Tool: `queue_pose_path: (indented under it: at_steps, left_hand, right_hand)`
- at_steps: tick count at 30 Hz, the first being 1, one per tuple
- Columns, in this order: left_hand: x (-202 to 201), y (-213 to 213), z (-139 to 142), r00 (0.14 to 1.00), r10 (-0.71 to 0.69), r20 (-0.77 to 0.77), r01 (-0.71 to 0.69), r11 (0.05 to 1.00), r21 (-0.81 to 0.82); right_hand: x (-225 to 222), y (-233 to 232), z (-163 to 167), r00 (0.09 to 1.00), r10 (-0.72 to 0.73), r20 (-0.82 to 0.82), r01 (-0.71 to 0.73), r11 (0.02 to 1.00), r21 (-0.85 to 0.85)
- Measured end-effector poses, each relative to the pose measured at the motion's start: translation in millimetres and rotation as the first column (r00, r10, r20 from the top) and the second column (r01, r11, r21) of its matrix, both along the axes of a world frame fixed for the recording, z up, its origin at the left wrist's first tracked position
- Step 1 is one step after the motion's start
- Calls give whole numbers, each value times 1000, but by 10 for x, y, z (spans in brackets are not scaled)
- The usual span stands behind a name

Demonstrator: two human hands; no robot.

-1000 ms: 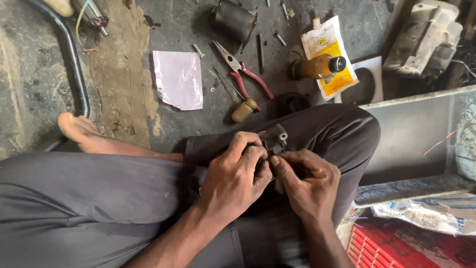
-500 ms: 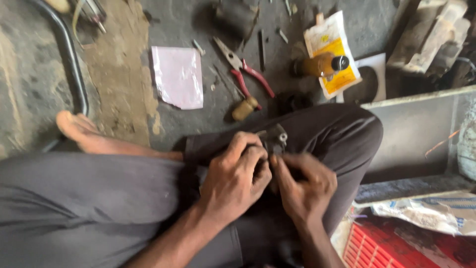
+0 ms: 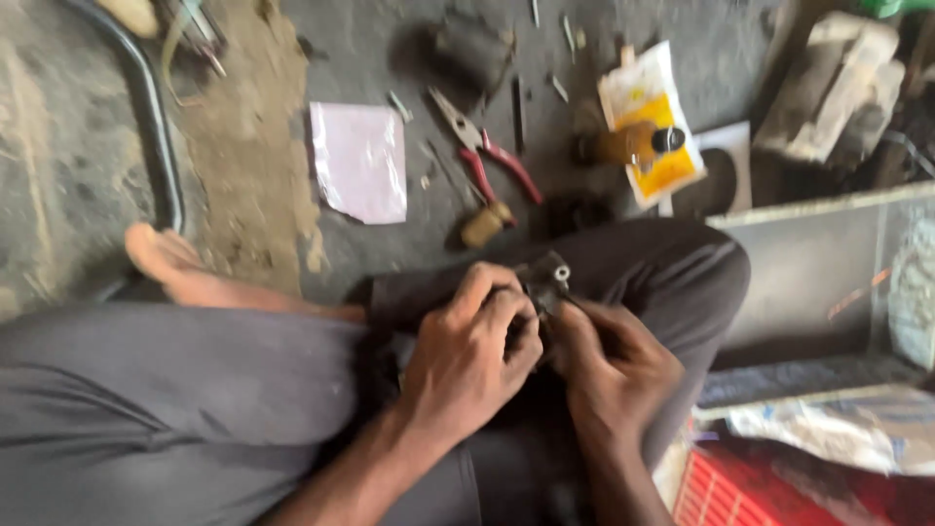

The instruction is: The person sits on the workshop floor and works on a small engine housing in their lap, fitting a gasket and pressing components into the housing by hand. They turn the part over and press pieces into place, with pliers and other parts laid out on the floor nearby.

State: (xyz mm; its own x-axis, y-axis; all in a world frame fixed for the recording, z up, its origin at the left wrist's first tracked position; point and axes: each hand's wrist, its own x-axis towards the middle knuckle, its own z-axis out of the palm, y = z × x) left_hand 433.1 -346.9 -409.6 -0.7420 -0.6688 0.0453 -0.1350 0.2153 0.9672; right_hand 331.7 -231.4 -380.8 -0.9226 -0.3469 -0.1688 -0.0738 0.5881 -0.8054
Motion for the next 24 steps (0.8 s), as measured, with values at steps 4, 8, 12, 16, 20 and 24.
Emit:
queue_pose_path:
  at_steps: [4,8,12,16,20,24]
  left_hand:
    - [-4,-7,-1,999,-24,40,21,998,60]
    - [-10,-12,-3,998,-33,48,29,996,86]
    - [-15,-16,-4,995,-32,91,29,999,41]
    - [-18,-18,-3,997,-36,73,30,996,80]
    - [-18,-18,2,996,-12,85,9,1000,30]
    - [-16,-18,10,999,8,40,-10,999,39]
  right_hand:
    - [45,71,23,998,-43,54,44,999,-15]
    - [20,24,-33,995,101,12,-101,990,95]
    - [-30,-30,-63,980,188,-57,-172,962,211]
    - [-7,-15,-38,960,244,-137,-220,961,166]
    - [14,-33,-35,951,251,-181,-185,930,317]
    - [28,-56,-26,956,235,-173,-191,952,241]
